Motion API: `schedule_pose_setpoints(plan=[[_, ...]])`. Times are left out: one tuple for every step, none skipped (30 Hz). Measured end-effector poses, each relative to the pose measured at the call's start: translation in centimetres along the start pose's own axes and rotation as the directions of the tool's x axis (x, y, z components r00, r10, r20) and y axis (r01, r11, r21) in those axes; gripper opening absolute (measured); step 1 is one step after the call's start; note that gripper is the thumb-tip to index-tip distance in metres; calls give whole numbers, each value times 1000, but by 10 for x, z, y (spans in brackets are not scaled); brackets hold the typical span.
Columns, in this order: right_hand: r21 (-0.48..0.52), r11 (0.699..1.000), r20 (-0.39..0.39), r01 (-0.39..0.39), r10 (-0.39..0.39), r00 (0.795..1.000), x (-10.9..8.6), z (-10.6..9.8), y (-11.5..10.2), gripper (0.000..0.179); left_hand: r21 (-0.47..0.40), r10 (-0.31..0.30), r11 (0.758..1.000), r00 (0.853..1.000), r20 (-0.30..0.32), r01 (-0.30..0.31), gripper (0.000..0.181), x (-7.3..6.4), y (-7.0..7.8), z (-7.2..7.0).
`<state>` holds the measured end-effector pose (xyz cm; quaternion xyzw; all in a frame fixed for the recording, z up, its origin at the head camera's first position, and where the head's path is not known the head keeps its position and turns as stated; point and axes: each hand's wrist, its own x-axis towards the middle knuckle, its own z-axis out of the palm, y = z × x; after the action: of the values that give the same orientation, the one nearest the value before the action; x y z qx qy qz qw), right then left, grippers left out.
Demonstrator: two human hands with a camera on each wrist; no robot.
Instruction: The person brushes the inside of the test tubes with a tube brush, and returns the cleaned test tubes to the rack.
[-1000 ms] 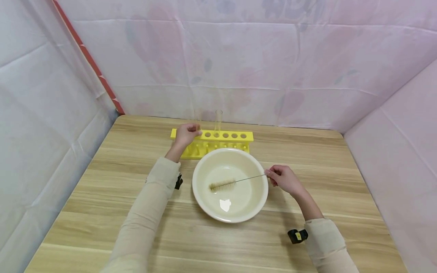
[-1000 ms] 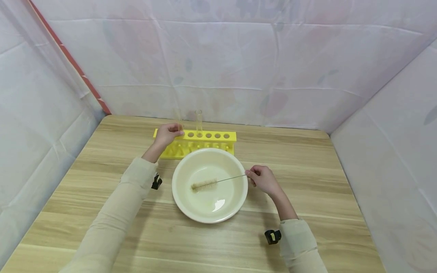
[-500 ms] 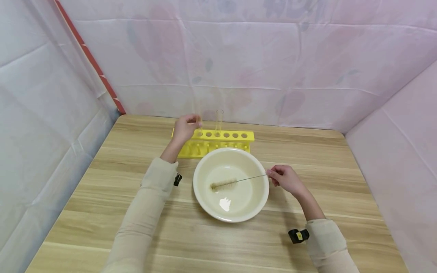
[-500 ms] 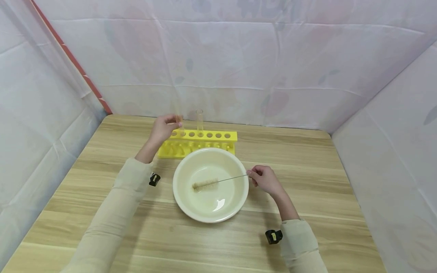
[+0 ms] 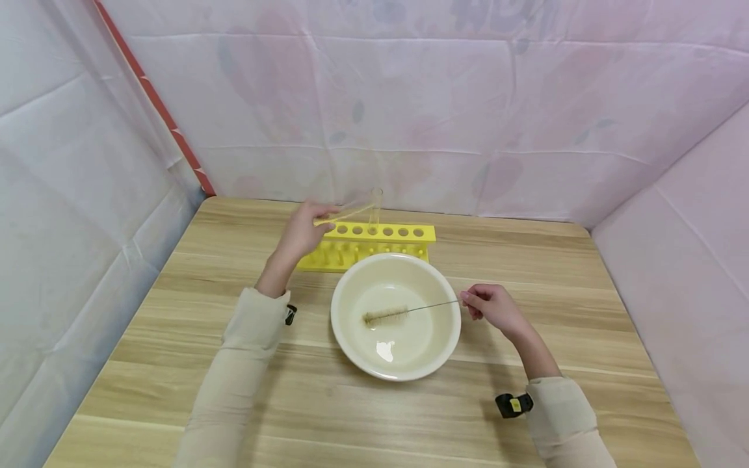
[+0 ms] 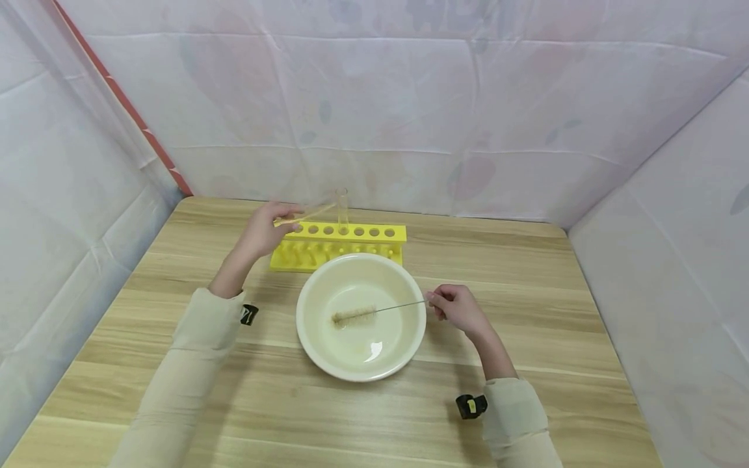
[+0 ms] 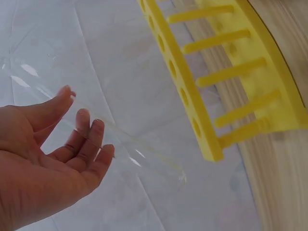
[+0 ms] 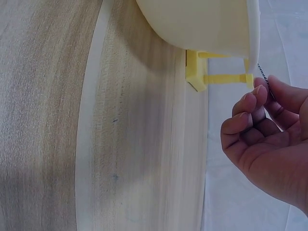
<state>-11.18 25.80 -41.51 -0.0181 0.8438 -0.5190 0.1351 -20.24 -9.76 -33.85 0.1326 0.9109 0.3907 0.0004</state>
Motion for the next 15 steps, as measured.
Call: schedule_pose_setpoints(plan=[[0, 1000, 1, -2, 2, 1000, 0, 0, 0, 30, 35, -10, 999, 1000, 19, 9, 32, -3, -1, -1], [0, 1000, 1, -4, 4, 1000, 0, 0, 0, 31, 67, -19, 998, 999, 37, 16, 32, -7, -3, -2], [-2, 1000, 1, -6, 6, 1000, -1, -1, -1, 31, 103, -29, 994, 998, 52, 23, 32, -10, -4, -3], [-2, 1000, 1, -9, 9, 1000, -1, -1, -1, 31, 135, -38, 990, 997, 66, 28, 32, -14, -7, -3], [-2, 1000, 0, -11, 11, 1000, -1, -1, -1, 32, 161, -47, 986, 996, 75, 35, 33, -17, -9, -3], [-1, 1000, -2, -13, 13, 1000, -1, -1, -2, 32, 189, -51, 981, 996, 79, 35, 33, -21, -11, -4], [-1, 1000, -2, -16, 16, 1000, -1, -1, -2, 32, 212, -59, 976, 995, 80, 41, 32, -24, -14, -4], [0, 1000, -2, -18, 18, 1000, -1, -1, -2, 32, 232, -66, 972, 995, 81, 45, 32, -27, -16, -4], [2, 1000, -3, -20, 20, 1000, -2, -2, -2, 31, 249, -70, 967, 994, 82, 48, 32, -30, -18, -4], [5, 1000, -5, -23, 24, 1000, -2, -2, -2, 31, 257, -72, 965, 994, 83, 49, 32, -33, -20, -4], [7, 1000, -7, -28, 28, 1000, -2, -3, -2, 31, 266, -72, 963, 994, 85, 47, 32, -36, -22, -4], [11, 999, -7, -33, 33, 999, -2, -3, -2, 31, 272, -72, 961, 994, 86, 46, 30, -39, -24, -4], [15, 999, -7, -35, 36, 999, -2, -4, -2, 30, 273, -74, 961, 993, 92, 46, 30, -42, -26, -3], [18, 999, -8, -37, 37, 999, -2, -5, -2, 30, 271, -73, 962, 993, 97, 44, 30, -44, -28, -3], [25, 999, -8, -38, 38, 999, -2, -5, -2, 31, 267, -71, 963, 992, 102, 42, 30, -47, -30, -3]])
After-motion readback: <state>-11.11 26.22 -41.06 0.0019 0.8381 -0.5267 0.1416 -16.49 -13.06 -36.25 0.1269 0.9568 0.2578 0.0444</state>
